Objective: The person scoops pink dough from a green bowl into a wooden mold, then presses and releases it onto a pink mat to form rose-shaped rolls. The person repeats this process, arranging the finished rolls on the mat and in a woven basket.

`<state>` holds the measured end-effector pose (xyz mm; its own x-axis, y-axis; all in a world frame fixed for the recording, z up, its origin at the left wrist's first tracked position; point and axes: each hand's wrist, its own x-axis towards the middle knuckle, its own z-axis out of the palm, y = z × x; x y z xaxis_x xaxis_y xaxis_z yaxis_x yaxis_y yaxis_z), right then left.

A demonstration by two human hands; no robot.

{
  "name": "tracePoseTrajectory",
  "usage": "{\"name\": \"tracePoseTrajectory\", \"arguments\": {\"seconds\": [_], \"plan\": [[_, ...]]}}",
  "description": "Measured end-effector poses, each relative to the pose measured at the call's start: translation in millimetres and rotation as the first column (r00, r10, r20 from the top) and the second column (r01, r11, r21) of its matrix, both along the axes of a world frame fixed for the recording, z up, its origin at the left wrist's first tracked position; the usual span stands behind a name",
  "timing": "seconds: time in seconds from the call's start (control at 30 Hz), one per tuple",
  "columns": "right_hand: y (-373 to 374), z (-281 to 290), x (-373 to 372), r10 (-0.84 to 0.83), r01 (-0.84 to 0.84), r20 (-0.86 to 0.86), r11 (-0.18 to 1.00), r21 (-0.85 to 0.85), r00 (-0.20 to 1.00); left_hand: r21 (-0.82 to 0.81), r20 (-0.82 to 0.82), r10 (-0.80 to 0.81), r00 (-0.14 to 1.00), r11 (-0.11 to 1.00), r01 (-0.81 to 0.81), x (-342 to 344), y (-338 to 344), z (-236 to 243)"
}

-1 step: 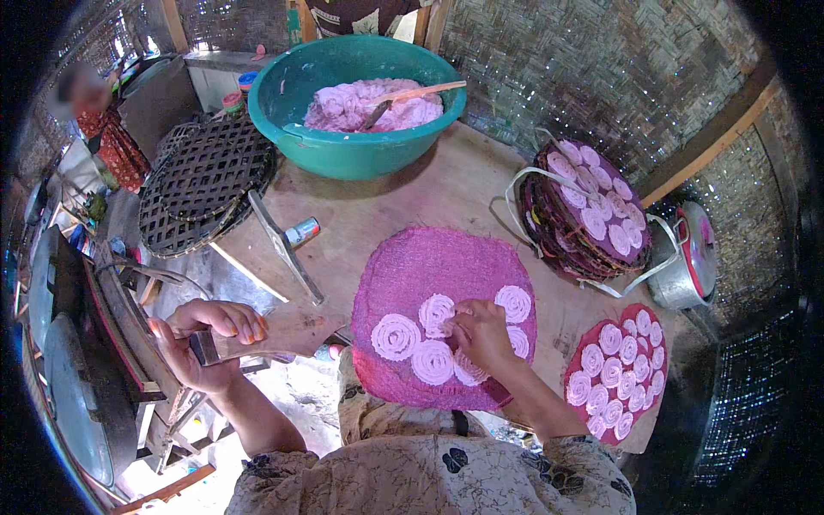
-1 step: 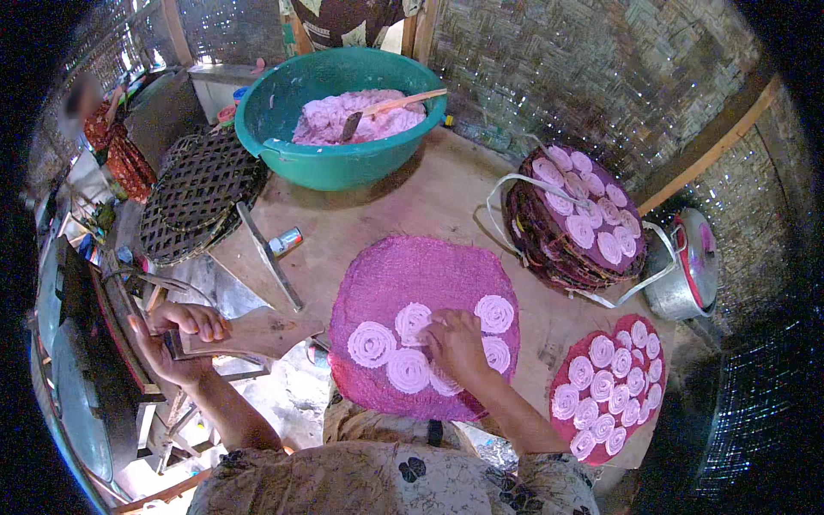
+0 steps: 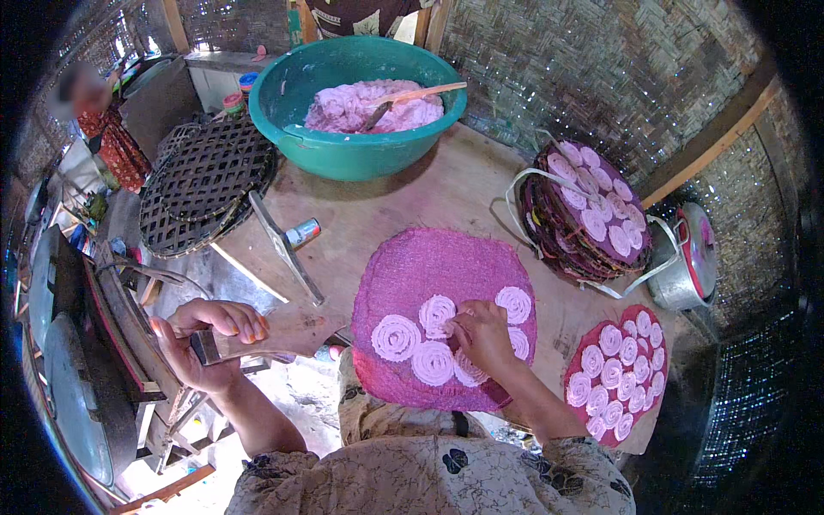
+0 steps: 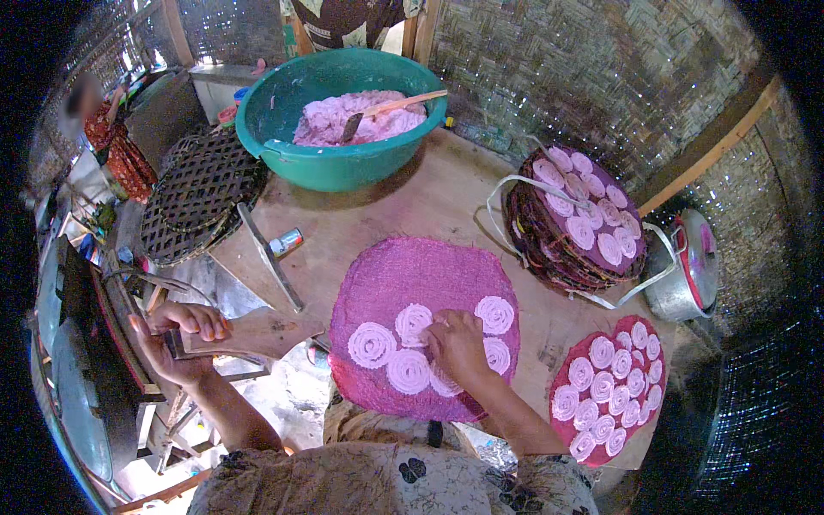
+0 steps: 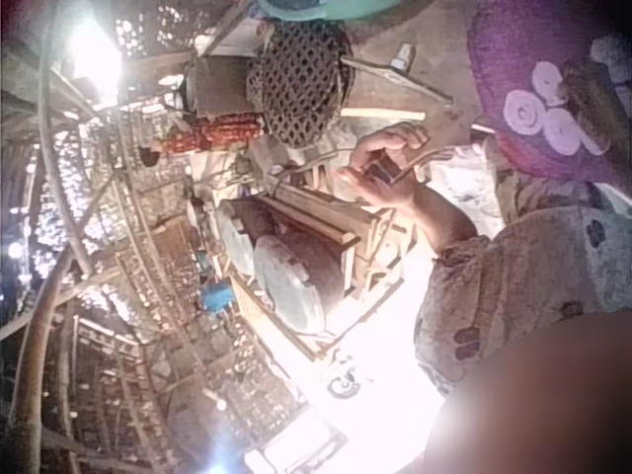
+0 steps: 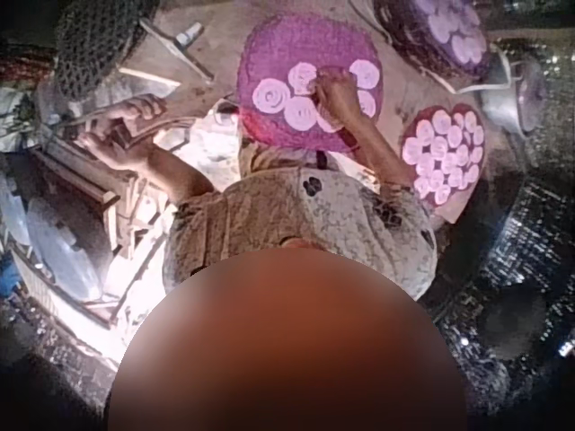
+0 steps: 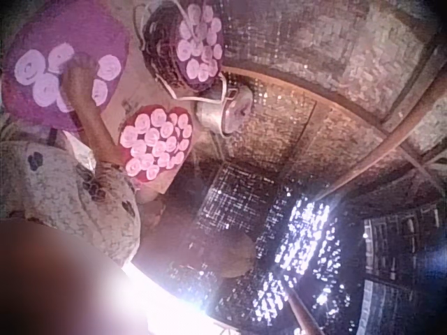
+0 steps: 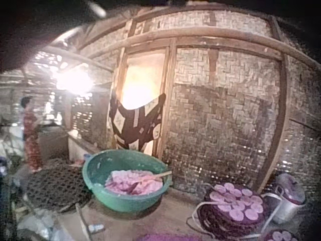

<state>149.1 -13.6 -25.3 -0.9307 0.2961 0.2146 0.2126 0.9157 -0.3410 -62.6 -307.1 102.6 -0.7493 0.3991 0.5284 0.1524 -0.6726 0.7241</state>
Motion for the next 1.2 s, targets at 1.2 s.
{"name": "tracePoseTrajectory", "arguments": {"seconds": [1.2], "plan": [[-3.9,31.2,-58.9,0.090,0.007,0.373,0.968,-0.251,0.923,-0.353,-0.057,-0.268,0.962,0.906,0.232,-49.6,22.7,32.9]]}}
